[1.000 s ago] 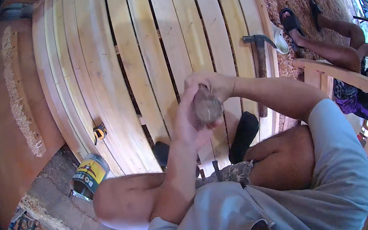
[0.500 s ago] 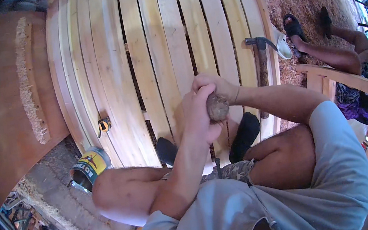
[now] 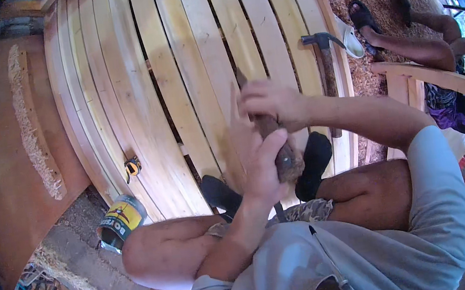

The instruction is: The person secures wooden planks to a frame using a hammer, a chisel, and a nail gun.

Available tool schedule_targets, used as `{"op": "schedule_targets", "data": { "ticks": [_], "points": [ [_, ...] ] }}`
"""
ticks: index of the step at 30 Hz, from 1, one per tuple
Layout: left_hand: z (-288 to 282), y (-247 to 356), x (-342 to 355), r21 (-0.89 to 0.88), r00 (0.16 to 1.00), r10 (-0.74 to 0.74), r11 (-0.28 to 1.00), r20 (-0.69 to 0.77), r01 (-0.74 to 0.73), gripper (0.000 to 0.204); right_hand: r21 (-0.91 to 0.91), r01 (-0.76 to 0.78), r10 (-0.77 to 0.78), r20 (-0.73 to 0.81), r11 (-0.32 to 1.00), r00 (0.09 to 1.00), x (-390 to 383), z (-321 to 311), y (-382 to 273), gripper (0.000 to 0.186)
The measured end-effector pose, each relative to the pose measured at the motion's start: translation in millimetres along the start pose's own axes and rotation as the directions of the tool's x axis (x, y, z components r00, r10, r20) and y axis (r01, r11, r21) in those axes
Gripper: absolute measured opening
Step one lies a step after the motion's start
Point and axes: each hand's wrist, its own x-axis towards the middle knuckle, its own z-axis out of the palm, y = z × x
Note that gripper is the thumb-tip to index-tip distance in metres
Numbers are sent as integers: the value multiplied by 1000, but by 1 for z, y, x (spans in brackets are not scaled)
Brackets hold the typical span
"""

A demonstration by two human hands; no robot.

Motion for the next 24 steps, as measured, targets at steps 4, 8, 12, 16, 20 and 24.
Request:
{"op": "schedule_targets", "data": {
  "ticks": [4, 8, 12, 16, 20, 24],
  "points": [
    [-27, 11, 19, 105, 998, -60, 993, -8, 61, 12, -100, -504, 438, -371, 858, 819, 0, 16, 13, 57],
    [-47, 11, 23, -137, 996, -79, 988, -49, 71, 9, 436, -863, 862, 302, 254, 407, -2, 21, 18, 59],
    [-58, 6, 18, -279, 992, -124, 952, 24, 125, 9, 426, -819, 767, 347, 384, 541, -5, 40, 1, 64],
    [-52, 3, 4, -376, 992, -126, 918, 31, 128, 10, 176, -596, 579, 143, 783, 803, -4, 45, -10, 67],
    [-42, -6, -6, -343, 980, -159, 933, -121, 109, 8, -245, 14, 31, 179, 969, 983, 10, 41, -17, 71],
    [-39, -22, 0, -259, 980, -101, 964, -170, 55, 7, -15, 138, -128, 282, 990, 951, 19, 50, 2, 54]
  ]
}}
